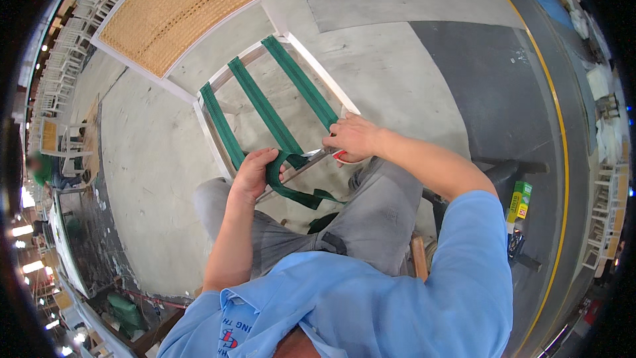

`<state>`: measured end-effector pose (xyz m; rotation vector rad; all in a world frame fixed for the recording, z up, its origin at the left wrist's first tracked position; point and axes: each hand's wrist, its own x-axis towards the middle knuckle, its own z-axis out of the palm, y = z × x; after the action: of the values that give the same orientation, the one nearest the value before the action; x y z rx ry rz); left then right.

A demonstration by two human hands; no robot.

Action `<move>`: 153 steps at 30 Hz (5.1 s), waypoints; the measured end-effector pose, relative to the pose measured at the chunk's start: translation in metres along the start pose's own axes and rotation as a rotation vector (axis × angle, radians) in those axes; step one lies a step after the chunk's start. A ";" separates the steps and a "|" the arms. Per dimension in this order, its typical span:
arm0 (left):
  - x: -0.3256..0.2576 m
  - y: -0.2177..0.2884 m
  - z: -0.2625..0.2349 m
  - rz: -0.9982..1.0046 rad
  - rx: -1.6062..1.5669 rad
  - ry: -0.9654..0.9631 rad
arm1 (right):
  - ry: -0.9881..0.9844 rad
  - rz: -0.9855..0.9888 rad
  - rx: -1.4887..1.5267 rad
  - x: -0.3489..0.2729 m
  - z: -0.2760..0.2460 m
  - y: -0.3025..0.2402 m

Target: The person weaves green straps across a white chair seat frame, using a staple gun to secure the straps and scissors to trim excess material. The person repeatedly positions, staples, and cuts the straps to form a woven seat.

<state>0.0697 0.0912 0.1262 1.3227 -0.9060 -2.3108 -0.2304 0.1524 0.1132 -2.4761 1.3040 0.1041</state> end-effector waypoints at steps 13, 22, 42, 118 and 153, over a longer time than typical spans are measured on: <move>0.000 0.003 -0.004 -0.003 -0.029 -0.009 | -0.113 -0.126 0.009 0.035 0.005 -0.012; 0.000 -0.034 -0.006 0.045 -0.098 0.008 | 0.649 0.728 0.353 -0.118 -0.006 -0.036; 0.018 -0.129 0.063 0.039 0.221 0.070 | 0.766 2.035 0.008 -0.444 0.163 -0.256; -0.081 -0.107 0.074 0.164 0.208 -0.427 | 0.136 0.499 2.258 0.029 -0.028 -0.102; -0.097 -0.029 0.038 0.360 -0.356 0.066 | 0.305 0.417 1.242 0.065 -0.092 -0.146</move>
<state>0.0878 0.1807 0.1835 0.9883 -0.6134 -2.0181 -0.0829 0.1473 0.2235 -1.1787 1.3477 -0.7672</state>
